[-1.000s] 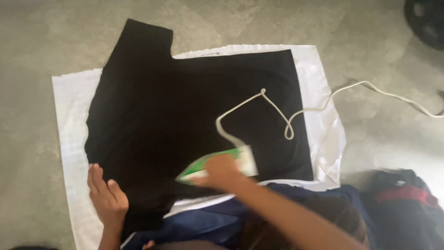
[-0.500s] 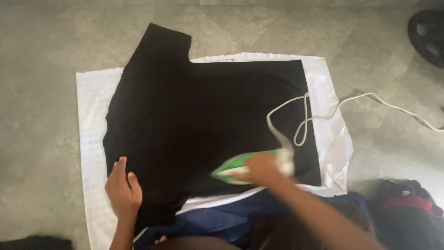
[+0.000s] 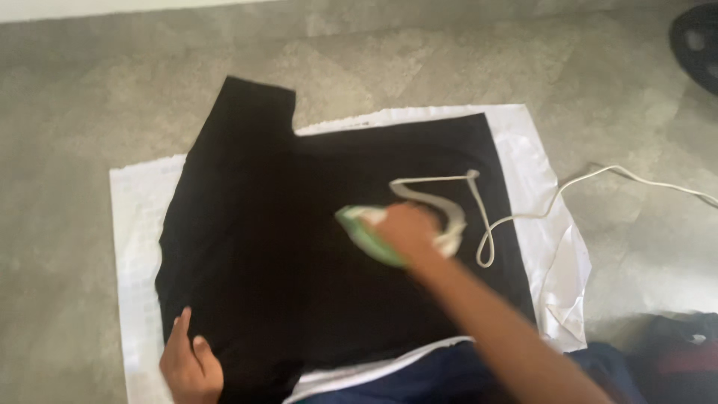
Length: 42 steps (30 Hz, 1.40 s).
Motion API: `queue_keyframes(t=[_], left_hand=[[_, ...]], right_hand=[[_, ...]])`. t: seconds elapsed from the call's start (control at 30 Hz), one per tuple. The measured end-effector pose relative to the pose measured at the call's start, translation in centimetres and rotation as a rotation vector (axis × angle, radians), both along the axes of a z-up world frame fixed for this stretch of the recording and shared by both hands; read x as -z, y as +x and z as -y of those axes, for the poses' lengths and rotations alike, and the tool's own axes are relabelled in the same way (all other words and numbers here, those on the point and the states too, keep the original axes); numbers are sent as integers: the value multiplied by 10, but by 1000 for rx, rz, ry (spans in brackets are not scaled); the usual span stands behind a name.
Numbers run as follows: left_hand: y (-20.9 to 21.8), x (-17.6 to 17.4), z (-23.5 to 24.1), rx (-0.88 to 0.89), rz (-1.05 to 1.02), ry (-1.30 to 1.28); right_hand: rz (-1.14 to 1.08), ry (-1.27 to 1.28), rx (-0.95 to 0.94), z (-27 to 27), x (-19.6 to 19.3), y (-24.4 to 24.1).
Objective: The person irons a black t-shirt laid out on a white cloth on the floor. They use a green and white iron to smooth the fabric, then flip the shirt over to iron the other side.
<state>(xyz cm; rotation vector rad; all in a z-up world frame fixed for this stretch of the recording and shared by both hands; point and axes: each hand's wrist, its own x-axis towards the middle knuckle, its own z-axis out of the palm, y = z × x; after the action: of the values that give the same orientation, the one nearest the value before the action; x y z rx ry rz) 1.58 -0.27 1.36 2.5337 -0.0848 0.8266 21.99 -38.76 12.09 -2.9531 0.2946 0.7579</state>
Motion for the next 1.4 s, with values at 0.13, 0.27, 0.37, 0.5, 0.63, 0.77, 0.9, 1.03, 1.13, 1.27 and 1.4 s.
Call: queue_keyframes(t=[0.13, 0.27, 0.37, 0.5, 0.63, 0.77, 0.9, 1.03, 1.13, 1.27, 1.4], left_hand=[[1, 16, 0, -141, -29, 91], [7, 13, 1, -135, 29, 92], [3, 11, 4, -147, -11, 91], [1, 27, -6, -116, -11, 99], [7, 6, 1, -33, 40, 74], [2, -7, 5, -68, -55, 34], [3, -6, 7, -104, -129, -11], [-4, -6, 15, -195, -159, 30], [-5, 0, 13, -249, -241, 46], [-6, 1, 13, -282, -304, 27], [-4, 0, 12, -254, -234, 51]], right_hand=[[79, 5, 271, 104, -22, 42], [96, -6, 372, 147, -21, 57], [-26, -64, 150, 137, -25, 37], [-67, -214, -234, 136, -17, 17], [4, -161, -55, 154, -19, 59], [-79, -161, -134, 120, -36, 67], [-12, -157, -385, 46, -27, 71], [93, -74, -499, -74, -3, 77], [157, 55, -577, -168, -1, 82], [129, 143, -526, -242, 1, 88], [56, 150, -522, -222, -15, 81]])
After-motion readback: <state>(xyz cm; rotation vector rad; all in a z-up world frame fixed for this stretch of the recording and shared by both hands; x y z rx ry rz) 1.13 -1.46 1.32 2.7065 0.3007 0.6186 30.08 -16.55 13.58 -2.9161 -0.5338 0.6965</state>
